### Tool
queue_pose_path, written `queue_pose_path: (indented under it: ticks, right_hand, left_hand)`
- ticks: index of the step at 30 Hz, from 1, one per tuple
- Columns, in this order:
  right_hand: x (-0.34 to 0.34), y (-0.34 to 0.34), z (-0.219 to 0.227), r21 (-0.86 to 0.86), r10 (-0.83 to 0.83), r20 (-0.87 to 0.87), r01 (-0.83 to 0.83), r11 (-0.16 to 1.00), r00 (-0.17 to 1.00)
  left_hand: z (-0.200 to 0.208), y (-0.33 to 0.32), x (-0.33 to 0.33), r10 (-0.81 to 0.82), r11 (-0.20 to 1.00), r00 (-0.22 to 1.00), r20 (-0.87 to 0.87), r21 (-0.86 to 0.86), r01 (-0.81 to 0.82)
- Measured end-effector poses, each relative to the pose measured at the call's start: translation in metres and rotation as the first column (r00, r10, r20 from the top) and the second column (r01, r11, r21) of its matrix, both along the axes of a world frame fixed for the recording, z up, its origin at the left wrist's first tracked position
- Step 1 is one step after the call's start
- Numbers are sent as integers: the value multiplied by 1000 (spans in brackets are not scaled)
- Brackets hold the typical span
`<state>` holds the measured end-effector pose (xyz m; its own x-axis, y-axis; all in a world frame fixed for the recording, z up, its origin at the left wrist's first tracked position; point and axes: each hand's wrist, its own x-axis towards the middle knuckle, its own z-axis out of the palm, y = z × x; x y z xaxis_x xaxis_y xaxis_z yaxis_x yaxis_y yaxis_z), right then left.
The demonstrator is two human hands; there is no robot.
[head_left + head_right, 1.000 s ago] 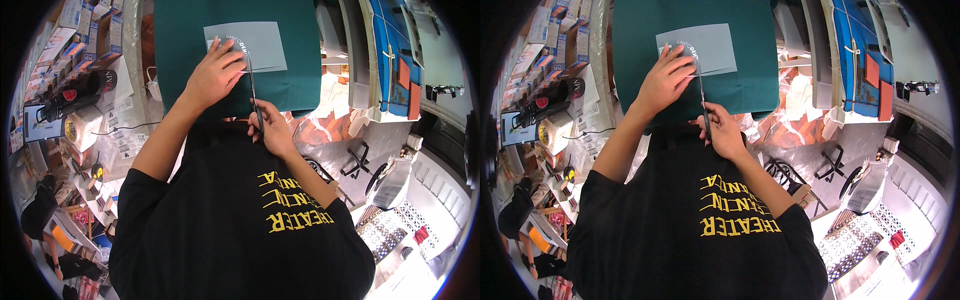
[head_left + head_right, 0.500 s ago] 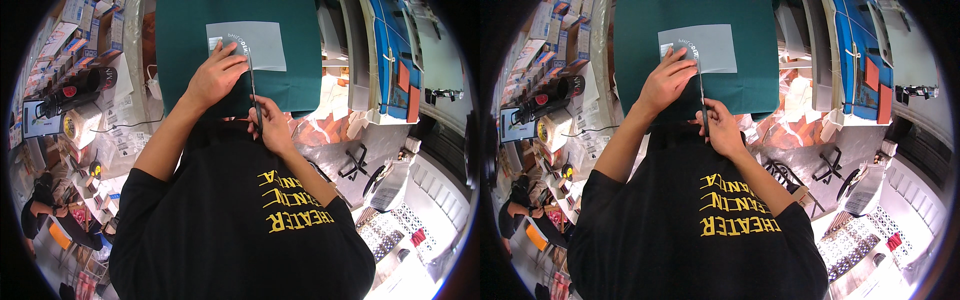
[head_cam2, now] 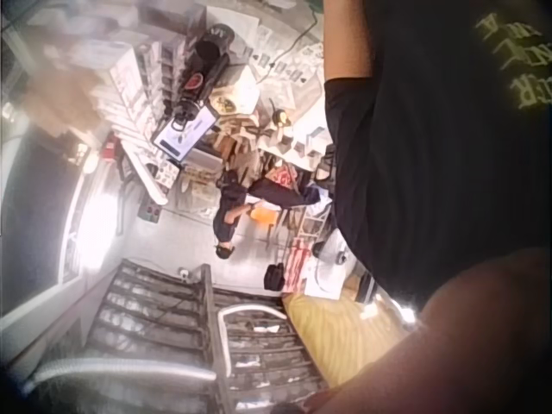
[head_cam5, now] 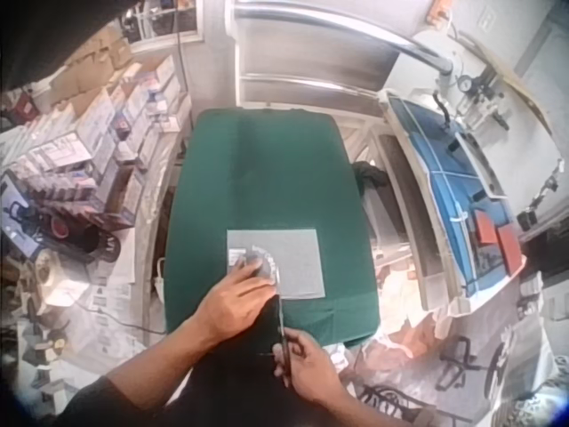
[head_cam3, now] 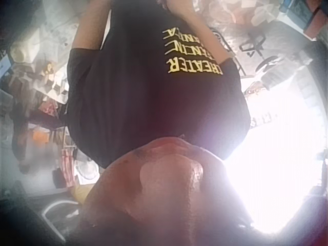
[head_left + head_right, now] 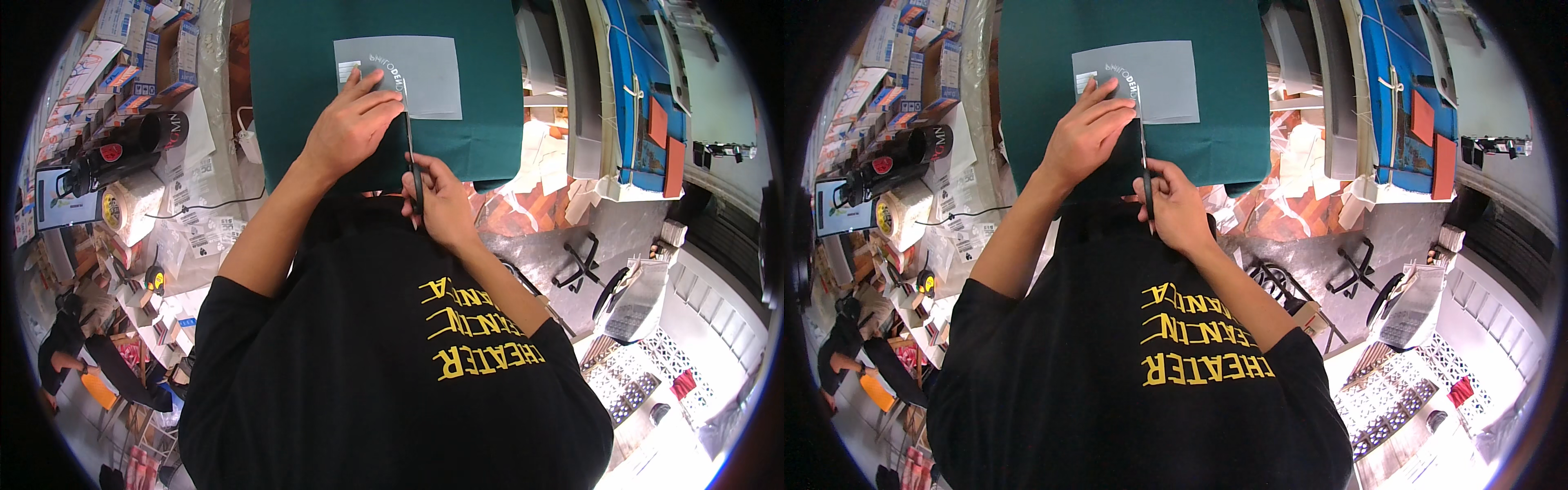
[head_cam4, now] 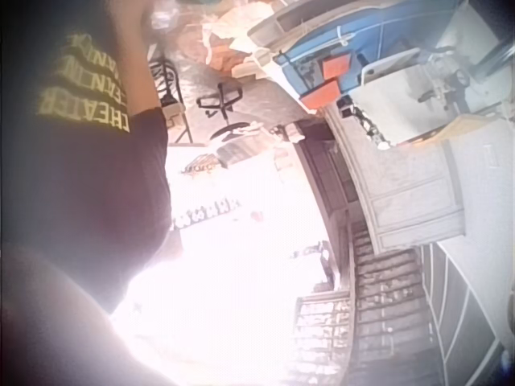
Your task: The person places a green t-shirt onto a printing pallet, trims a transfer sheet using shears, and positions the transfer onto the center of the shirt.
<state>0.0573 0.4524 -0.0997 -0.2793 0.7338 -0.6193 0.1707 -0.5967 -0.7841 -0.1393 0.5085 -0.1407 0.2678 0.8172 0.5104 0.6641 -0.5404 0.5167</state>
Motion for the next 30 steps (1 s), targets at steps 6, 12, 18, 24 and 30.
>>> queue_pose_path:
  ticks: [6,12,18,24,30]
  right_hand:
    - [-8,11,1,6,-58,1,58,998,998]
    - [-9,11,-3,49,-36,40,34,998,999]
    - [-23,38,2,42,-63,43,61,997,997]
    - [-26,41,3,19,-98,-4,98,995,995]
    - [-1,47,3,65,-221,38,218,974,974]
  left_hand:
    - [0,-3,3,7,1000,998,58,10,-8]
    - [0,-5,3,6,1000,996,94,0,-6]
    - [7,-11,1,7,1000,986,167,-4,-6]
    - [13,-17,1,19,998,967,254,-67,-2]
    - [37,-28,-3,163,955,981,-108,-231,-184]
